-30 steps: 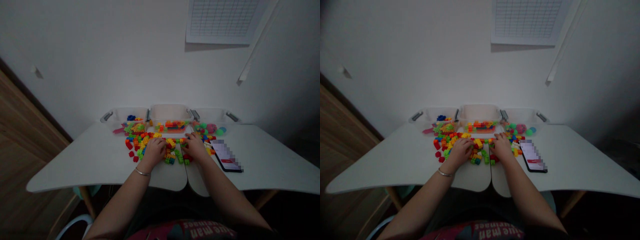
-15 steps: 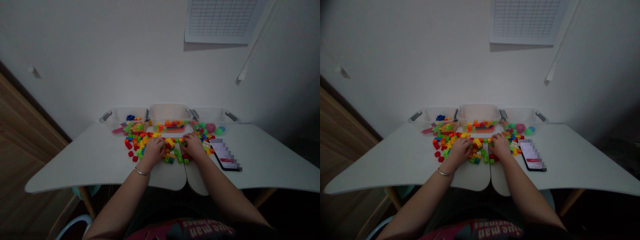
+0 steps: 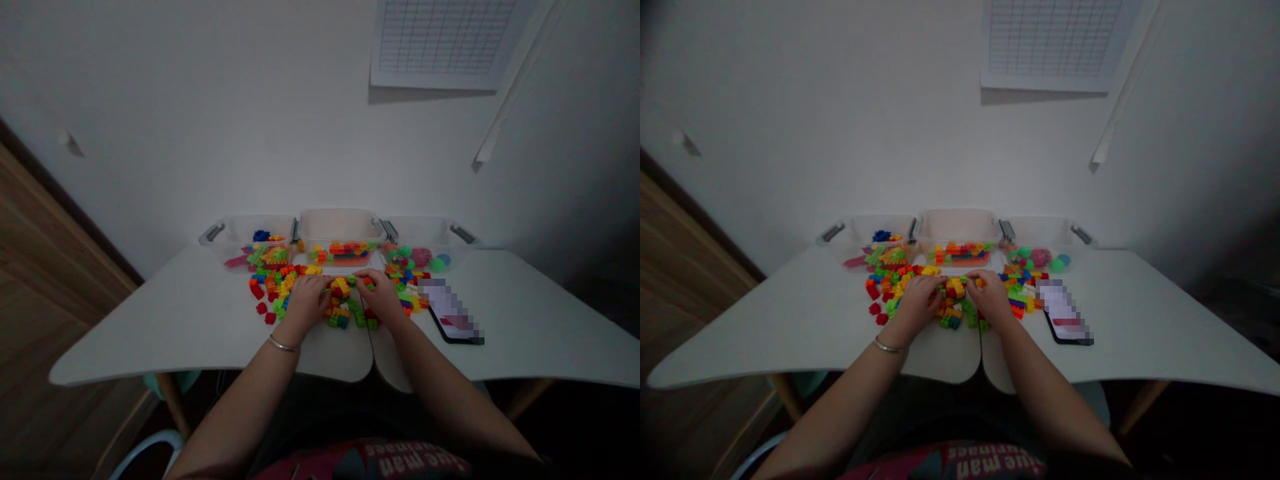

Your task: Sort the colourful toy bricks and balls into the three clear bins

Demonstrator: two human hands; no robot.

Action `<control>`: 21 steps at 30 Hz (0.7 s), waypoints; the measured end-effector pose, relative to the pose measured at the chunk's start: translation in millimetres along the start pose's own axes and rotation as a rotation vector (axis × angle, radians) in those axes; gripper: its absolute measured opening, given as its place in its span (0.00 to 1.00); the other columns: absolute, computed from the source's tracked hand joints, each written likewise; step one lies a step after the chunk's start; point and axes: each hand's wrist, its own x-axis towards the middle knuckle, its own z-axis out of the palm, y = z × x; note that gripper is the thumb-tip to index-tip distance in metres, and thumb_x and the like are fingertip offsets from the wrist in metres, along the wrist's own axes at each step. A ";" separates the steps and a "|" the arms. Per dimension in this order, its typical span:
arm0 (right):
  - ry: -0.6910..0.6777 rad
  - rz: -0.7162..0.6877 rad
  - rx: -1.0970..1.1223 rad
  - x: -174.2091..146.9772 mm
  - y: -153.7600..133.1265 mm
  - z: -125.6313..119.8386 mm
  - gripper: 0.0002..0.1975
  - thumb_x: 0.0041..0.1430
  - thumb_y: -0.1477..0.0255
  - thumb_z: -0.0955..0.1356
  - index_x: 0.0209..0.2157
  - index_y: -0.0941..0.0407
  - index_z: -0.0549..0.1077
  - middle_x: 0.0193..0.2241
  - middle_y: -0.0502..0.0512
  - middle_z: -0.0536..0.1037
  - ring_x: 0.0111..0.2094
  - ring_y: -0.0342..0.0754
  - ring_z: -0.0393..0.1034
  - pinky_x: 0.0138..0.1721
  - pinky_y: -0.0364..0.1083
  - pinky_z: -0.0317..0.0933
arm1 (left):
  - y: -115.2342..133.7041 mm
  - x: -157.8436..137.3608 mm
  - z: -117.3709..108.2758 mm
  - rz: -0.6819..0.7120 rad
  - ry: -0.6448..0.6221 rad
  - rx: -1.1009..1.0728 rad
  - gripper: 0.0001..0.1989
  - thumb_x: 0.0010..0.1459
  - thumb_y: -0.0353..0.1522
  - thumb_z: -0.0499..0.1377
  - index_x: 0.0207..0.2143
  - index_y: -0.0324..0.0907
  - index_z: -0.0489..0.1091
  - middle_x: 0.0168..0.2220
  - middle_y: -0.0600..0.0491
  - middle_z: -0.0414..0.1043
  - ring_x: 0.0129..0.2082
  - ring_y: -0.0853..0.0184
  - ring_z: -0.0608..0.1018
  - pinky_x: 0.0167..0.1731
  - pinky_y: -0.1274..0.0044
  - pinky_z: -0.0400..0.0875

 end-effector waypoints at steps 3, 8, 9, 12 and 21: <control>-0.043 -0.072 0.037 -6.8 -12.6 9.5 0.06 0.55 0.71 0.66 0.34 0.53 0.76 0.34 0.55 0.81 0.39 0.51 0.73 0.46 0.52 0.65 | -1.5 0.6 0.9 -0.017 0.035 -0.036 0.15 0.59 0.32 0.58 0.50 0.42 0.68 0.44 0.48 0.75 0.45 0.61 0.75 0.47 0.66 0.69; -0.092 -0.125 0.021 -12.1 -21.3 18.0 0.05 0.55 0.73 0.68 0.33 0.53 0.76 0.34 0.54 0.80 0.39 0.52 0.73 0.44 0.52 0.65 | -2.1 1.7 1.6 0.014 0.055 -0.109 0.09 0.59 0.31 0.59 0.43 0.43 0.72 0.39 0.49 0.76 0.42 0.62 0.76 0.46 0.67 0.70; -0.093 -0.125 0.009 -12.4 -21.3 18.1 0.05 0.55 0.73 0.68 0.34 0.53 0.76 0.34 0.55 0.80 0.39 0.52 0.73 0.44 0.52 0.65 | -1.5 1.9 1.2 0.021 0.052 -0.115 0.08 0.59 0.31 0.59 0.41 0.43 0.73 0.38 0.49 0.76 0.42 0.62 0.76 0.45 0.68 0.70; -0.115 -0.141 -0.072 -13.7 -20.6 16.4 0.06 0.55 0.74 0.68 0.35 0.54 0.76 0.35 0.56 0.80 0.40 0.53 0.72 0.45 0.53 0.64 | -0.3 1.7 0.2 -0.012 0.077 -0.125 0.05 0.58 0.31 0.59 0.37 0.42 0.73 0.35 0.49 0.76 0.40 0.62 0.76 0.43 0.68 0.70; -0.159 -0.218 -0.223 -18.3 -13.0 16.0 0.10 0.54 0.73 0.69 0.40 0.55 0.76 0.46 0.59 0.77 0.49 0.56 0.67 0.53 0.56 0.59 | -10.2 3.4 5.2 -0.450 0.356 -0.631 0.10 0.55 0.38 0.59 0.35 0.41 0.72 0.37 0.48 0.77 0.39 0.63 0.78 0.44 0.69 0.72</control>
